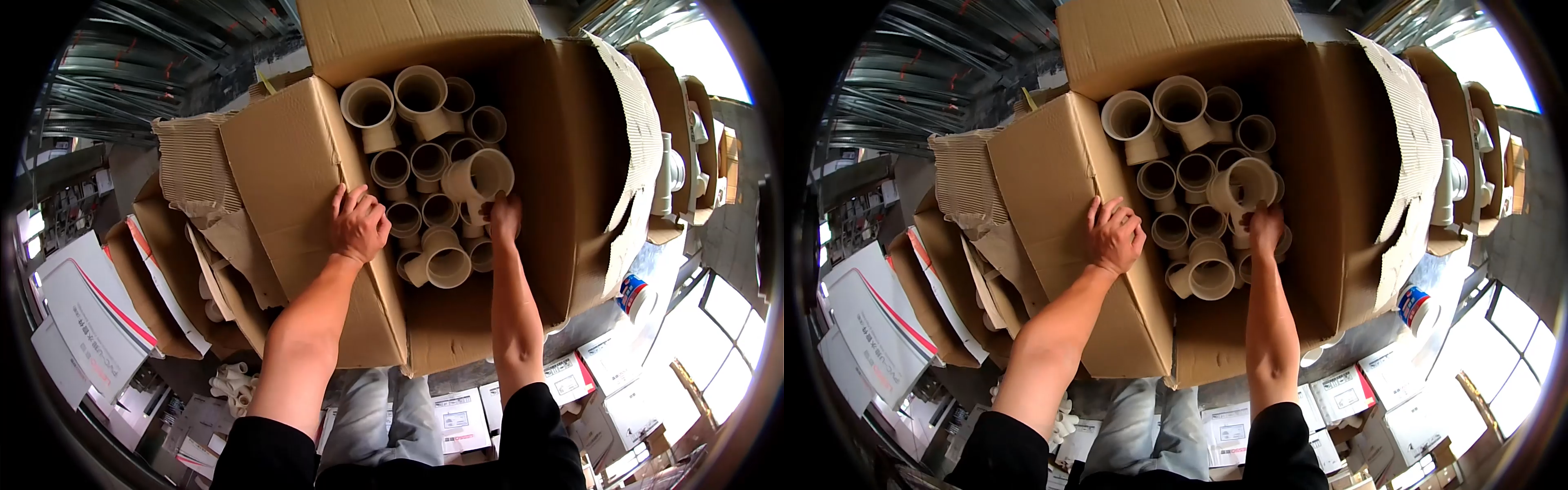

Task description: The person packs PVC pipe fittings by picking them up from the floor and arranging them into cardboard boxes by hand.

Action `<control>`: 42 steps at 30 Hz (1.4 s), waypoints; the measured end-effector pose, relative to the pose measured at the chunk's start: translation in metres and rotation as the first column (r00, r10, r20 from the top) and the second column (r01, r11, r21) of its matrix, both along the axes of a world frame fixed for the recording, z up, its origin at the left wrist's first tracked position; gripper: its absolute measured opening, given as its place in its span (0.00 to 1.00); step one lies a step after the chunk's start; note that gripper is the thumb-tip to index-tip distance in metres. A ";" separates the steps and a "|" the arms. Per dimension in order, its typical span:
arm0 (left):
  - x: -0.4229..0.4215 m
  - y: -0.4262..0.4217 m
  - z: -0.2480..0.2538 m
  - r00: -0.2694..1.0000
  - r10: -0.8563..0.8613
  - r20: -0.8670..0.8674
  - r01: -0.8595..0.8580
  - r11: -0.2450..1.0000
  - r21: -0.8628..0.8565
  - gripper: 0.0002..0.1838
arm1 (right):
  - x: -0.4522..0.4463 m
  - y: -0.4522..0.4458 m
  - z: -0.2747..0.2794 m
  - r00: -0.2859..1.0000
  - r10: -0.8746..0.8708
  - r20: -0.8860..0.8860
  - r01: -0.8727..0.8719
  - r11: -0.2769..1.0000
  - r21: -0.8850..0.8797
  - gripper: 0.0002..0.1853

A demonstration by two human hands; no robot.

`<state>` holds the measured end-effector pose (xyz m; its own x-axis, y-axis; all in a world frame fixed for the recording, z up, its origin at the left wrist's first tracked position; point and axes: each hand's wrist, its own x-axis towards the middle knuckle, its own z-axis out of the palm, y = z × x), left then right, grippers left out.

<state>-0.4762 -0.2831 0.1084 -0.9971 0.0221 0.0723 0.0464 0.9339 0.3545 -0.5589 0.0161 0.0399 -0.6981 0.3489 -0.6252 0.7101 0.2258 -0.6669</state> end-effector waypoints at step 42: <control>0.002 -0.004 -0.004 0.998 -0.037 -0.043 0.039 0.998 0.047 0.02 | 0.164 0.024 0.009 0.690 0.298 0.660 -0.076 0.936 -0.344 0.23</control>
<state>-0.4741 -0.2868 0.1042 -0.9916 0.0557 0.1166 0.0978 0.9132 0.3956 -0.3944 0.0396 0.0488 -0.0581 0.0015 -0.9983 0.9529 0.2984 -0.0550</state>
